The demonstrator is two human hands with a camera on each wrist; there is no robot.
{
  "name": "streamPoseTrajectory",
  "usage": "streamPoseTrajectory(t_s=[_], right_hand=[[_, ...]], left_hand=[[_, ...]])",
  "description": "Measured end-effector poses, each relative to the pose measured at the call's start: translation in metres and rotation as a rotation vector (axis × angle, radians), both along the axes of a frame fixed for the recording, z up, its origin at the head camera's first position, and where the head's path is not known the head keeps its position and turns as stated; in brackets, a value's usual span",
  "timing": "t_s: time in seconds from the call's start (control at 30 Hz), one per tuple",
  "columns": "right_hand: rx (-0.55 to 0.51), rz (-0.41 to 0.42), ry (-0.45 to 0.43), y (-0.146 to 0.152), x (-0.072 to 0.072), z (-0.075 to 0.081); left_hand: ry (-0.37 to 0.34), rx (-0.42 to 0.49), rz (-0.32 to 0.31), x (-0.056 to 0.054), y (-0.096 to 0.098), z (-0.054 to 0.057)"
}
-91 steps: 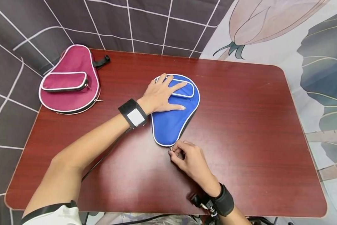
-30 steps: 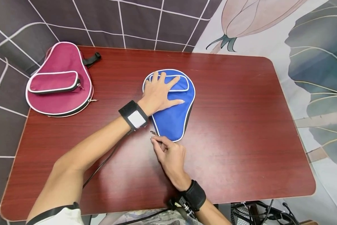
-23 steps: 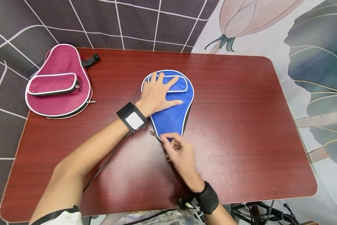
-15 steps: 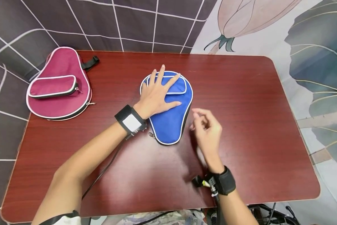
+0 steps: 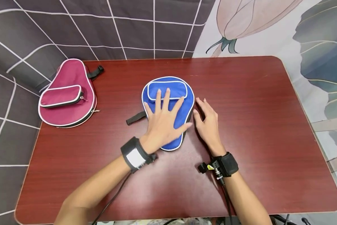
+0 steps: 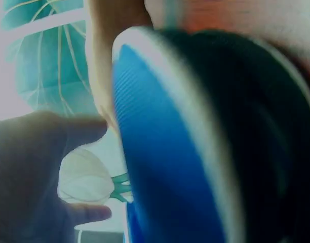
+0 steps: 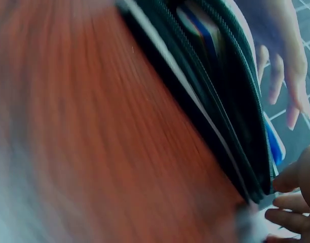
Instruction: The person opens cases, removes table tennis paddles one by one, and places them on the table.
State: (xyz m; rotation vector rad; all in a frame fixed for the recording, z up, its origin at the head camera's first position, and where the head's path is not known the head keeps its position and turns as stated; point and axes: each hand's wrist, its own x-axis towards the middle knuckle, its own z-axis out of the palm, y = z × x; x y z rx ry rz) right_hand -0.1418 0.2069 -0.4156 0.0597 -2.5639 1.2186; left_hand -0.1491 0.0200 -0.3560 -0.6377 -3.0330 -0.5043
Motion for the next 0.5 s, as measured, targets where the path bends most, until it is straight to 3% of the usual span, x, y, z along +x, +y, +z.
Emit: streamPoseTrajectory(t_s=[0.13,0.27,0.5], right_hand=[[0.034,0.044,-0.002,-0.004,-0.002,-0.004],[0.064,0.035,-0.004,-0.007,-0.003,-0.004],[0.068,-0.002,0.009,-0.005,0.002,-0.007]], left_hand=[[-0.029,-0.064,0.033,0.008,0.008,-0.007],[0.013,-0.118,0.053,0.011,0.011,-0.012],[0.078,-0.047,0.038,0.014,0.014,-0.022]])
